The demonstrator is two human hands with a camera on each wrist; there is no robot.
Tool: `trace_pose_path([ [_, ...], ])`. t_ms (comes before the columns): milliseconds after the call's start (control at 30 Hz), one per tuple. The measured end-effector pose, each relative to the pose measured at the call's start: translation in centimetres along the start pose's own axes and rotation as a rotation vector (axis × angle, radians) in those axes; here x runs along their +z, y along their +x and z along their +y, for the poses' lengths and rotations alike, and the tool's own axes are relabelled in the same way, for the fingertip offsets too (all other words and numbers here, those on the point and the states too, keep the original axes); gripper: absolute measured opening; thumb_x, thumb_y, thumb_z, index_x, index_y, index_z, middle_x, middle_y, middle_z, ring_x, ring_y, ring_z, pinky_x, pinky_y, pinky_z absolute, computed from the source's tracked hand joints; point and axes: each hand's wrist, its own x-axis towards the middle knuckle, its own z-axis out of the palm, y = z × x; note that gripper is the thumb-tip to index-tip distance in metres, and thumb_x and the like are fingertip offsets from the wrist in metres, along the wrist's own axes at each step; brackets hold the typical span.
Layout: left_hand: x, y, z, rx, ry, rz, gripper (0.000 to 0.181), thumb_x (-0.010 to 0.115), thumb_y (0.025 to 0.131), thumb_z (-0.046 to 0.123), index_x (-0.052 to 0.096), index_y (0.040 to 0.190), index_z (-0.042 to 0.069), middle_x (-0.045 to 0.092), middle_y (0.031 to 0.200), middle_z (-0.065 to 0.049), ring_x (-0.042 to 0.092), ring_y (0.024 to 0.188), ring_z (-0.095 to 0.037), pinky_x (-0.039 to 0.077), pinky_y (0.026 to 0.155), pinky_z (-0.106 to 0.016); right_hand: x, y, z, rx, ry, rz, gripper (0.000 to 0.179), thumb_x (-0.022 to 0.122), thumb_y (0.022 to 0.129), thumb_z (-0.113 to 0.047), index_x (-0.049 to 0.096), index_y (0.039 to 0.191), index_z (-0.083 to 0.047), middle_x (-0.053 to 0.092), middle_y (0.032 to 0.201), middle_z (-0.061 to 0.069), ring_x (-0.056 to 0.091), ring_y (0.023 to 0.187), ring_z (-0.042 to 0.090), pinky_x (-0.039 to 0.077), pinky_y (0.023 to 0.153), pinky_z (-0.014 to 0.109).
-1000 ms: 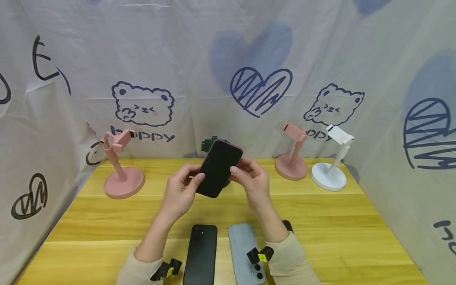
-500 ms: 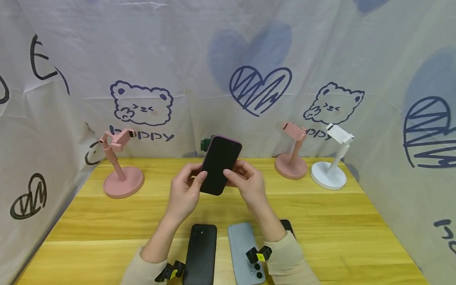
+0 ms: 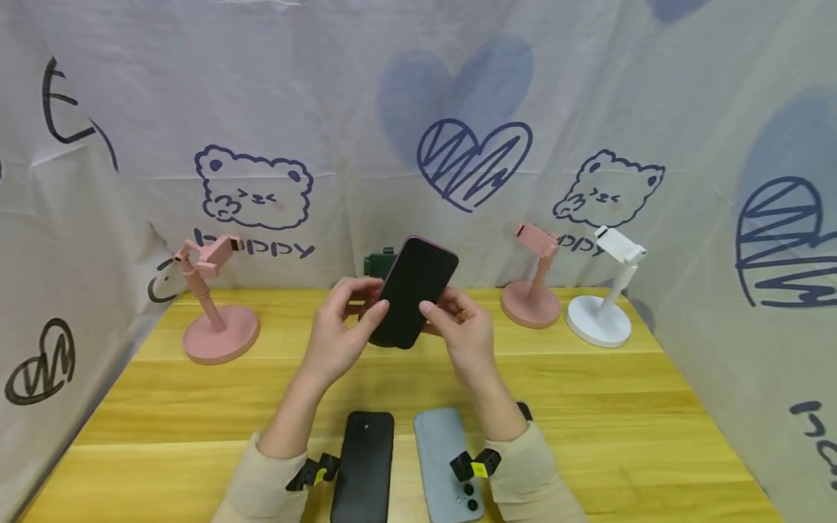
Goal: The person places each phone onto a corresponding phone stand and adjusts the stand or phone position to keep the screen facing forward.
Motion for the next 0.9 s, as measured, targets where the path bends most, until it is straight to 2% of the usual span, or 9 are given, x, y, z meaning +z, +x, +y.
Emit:
trace_pose_path([
  [133, -0.2, 1.1, -0.7, 0.039, -0.054, 0.049, 0.035, 0.068, 0.099, 0.003, 0.06, 0.133, -0.004, 0.061, 0.121, -0.016, 0.059, 0.112, -0.021, 0.051, 0.095, -0.023, -0.6, 0.3, -0.3, -0.023, 0.002, 0.02, 0.023, 0.07, 0.094, 0.006, 0.067, 0.117, 0.012, 0.073, 0.092, 0.002, 0.071, 0.079, 0.016, 0.065, 0.07, 0.035],
  [267, -0.4, 2.2, -1.6, 0.058, -0.1, 0.19, 0.034, 0.063, 0.102, 0.002, 0.059, 0.135, -0.005, 0.06, 0.124, -0.02, 0.057, 0.115, -0.018, 0.05, 0.097, -0.022, -1.3, 0.6, -0.5, -0.045, -0.002, 0.023, 0.024, 0.069, 0.095, 0.005, 0.067, 0.118, 0.013, 0.074, 0.092, 0.002, 0.072, 0.078, 0.016, 0.065, 0.07, 0.035],
  [333, -0.3, 2.8, -2.2, 0.047, -0.104, 0.262, 0.034, 0.062, 0.103, 0.002, 0.058, 0.136, -0.006, 0.06, 0.125, -0.021, 0.056, 0.116, -0.018, 0.05, 0.097, -0.021, -1.7, 0.7, -0.6, -0.056, -0.001, 0.027, 0.024, 0.069, 0.095, 0.005, 0.068, 0.117, 0.013, 0.075, 0.092, 0.002, 0.073, 0.079, 0.017, 0.065, 0.07, 0.035],
  [433, -0.1, 3.5, -3.0, 0.007, -0.107, 0.321, 0.035, 0.061, 0.105, 0.005, 0.058, 0.138, -0.006, 0.06, 0.128, -0.021, 0.057, 0.119, -0.02, 0.05, 0.099, -0.024, -2.2, 0.9, -0.5, -0.075, 0.011, 0.035, 0.02, 0.068, 0.096, 0.005, 0.07, 0.116, 0.009, 0.076, 0.094, 0.003, 0.074, 0.081, 0.017, 0.065, 0.071, 0.036],
  [500, 0.1, 3.9, -3.6, -0.03, -0.11, 0.333, 0.036, 0.061, 0.105, 0.008, 0.058, 0.139, -0.004, 0.061, 0.129, -0.02, 0.058, 0.121, -0.021, 0.05, 0.101, -0.028, -2.4, 1.0, -0.5, -0.089, 0.023, 0.036, 0.019, 0.068, 0.096, 0.005, 0.072, 0.114, 0.005, 0.076, 0.096, 0.003, 0.074, 0.083, 0.017, 0.065, 0.071, 0.036],
  [600, 0.3, 4.2, -4.2, -0.078, -0.11, 0.31, 0.035, 0.061, 0.106, 0.01, 0.061, 0.139, 0.0, 0.061, 0.131, -0.016, 0.059, 0.122, -0.023, 0.05, 0.101, -0.03, -2.6, 1.2, -0.3, -0.103, 0.033, 0.034, 0.019, 0.068, 0.096, 0.004, 0.073, 0.113, -0.001, 0.076, 0.098, 0.003, 0.074, 0.084, 0.017, 0.065, 0.072, 0.035],
  [767, 1.0, 4.3, -4.4, -0.092, -0.129, 0.261, 0.029, 0.062, 0.104, 0.007, 0.065, 0.132, -0.003, 0.058, 0.13, -0.018, 0.059, 0.119, -0.024, 0.051, 0.101, -0.025, -3.1, 1.4, -0.3, -0.105, 0.006, 0.042, 0.017, 0.069, 0.096, 0.002, 0.073, 0.112, 0.001, 0.076, 0.096, 0.004, 0.074, 0.084, 0.018, 0.065, 0.072, 0.034],
  [900, 1.5, 4.2, -4.5, -0.11, -0.139, 0.246, 0.027, 0.061, 0.104, 0.003, 0.065, 0.129, -0.006, 0.056, 0.13, -0.019, 0.059, 0.12, -0.025, 0.052, 0.103, -0.029, -3.4, 1.5, -0.5, -0.116, -0.006, 0.05, 0.017, 0.069, 0.096, 0.003, 0.072, 0.113, 0.004, 0.076, 0.096, 0.004, 0.074, 0.083, 0.018, 0.065, 0.072, 0.034],
])
